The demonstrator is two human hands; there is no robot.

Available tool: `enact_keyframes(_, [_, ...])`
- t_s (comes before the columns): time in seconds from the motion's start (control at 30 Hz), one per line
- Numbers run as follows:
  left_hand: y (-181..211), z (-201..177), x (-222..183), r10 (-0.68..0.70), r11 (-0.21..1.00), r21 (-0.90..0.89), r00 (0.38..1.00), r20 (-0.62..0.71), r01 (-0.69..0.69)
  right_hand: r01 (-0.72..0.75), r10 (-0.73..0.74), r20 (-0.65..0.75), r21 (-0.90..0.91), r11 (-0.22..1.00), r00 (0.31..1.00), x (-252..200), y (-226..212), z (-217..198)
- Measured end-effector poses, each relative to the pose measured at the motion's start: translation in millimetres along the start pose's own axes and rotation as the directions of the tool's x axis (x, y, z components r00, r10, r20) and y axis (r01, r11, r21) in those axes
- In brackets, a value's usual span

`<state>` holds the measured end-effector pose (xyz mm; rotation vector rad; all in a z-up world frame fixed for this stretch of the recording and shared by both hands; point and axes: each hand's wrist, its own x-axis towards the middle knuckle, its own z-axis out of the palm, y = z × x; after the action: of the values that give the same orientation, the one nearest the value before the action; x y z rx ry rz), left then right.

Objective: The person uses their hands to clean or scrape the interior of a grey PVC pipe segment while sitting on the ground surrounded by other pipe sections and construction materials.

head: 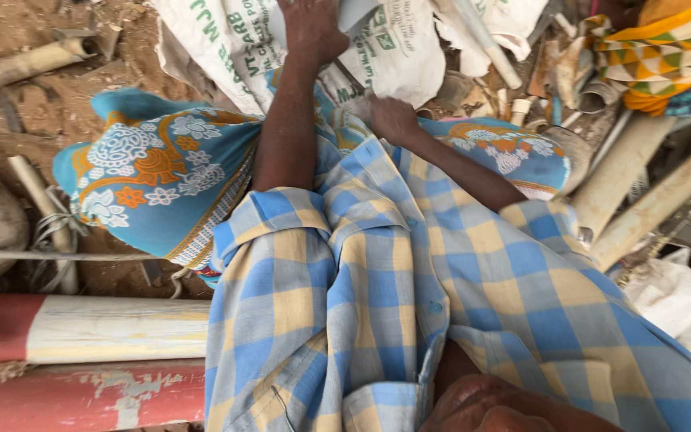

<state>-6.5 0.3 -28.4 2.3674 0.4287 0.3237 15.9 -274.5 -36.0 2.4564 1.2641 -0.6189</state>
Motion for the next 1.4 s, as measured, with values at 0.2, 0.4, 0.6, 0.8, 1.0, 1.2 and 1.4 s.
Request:
enact_keyframes(0.2, [0,-12,-1,-0.066,0.998,-0.020,0.998,0.023,0.067,0.082,-0.093,0.146,0.080,0.993,0.985,-3,-9,-27])
enact_keyframes(0.4, [-1,-13,4,-0.047,0.999,-0.005,0.997,-0.064,0.047,0.018,-0.016,-0.051,0.035,0.999,0.999,50,-13,-17])
enact_keyframes(0.6, [-1,-25,-4,-0.084,0.994,-0.069,0.995,0.045,0.087,0.161,-0.160,0.051,-0.017,0.987,0.986,16,1,-6])
enact_keyframes(0.8, [1,-39,-9,-0.062,0.995,-0.075,0.998,-0.002,0.062,0.162,-0.165,-0.046,-0.054,0.985,0.985,39,-6,-16])
enact_keyframes(1.0, [-3,-33,-8,-0.062,0.992,-0.109,0.998,0.007,0.063,0.125,-0.124,0.055,-0.004,0.992,0.991,15,-15,-40])
enact_keyframes(1.2, [3,-51,-11,-0.071,0.994,-0.085,0.997,0.003,0.071,0.173,-0.172,-0.038,0.019,0.985,0.984,26,-31,-61])
enact_keyframes(1.4, [-12,-36,-12,-0.056,0.993,-0.106,0.998,0.029,0.059,0.079,-0.078,0.086,-0.003,0.997,0.993,23,-32,-63])
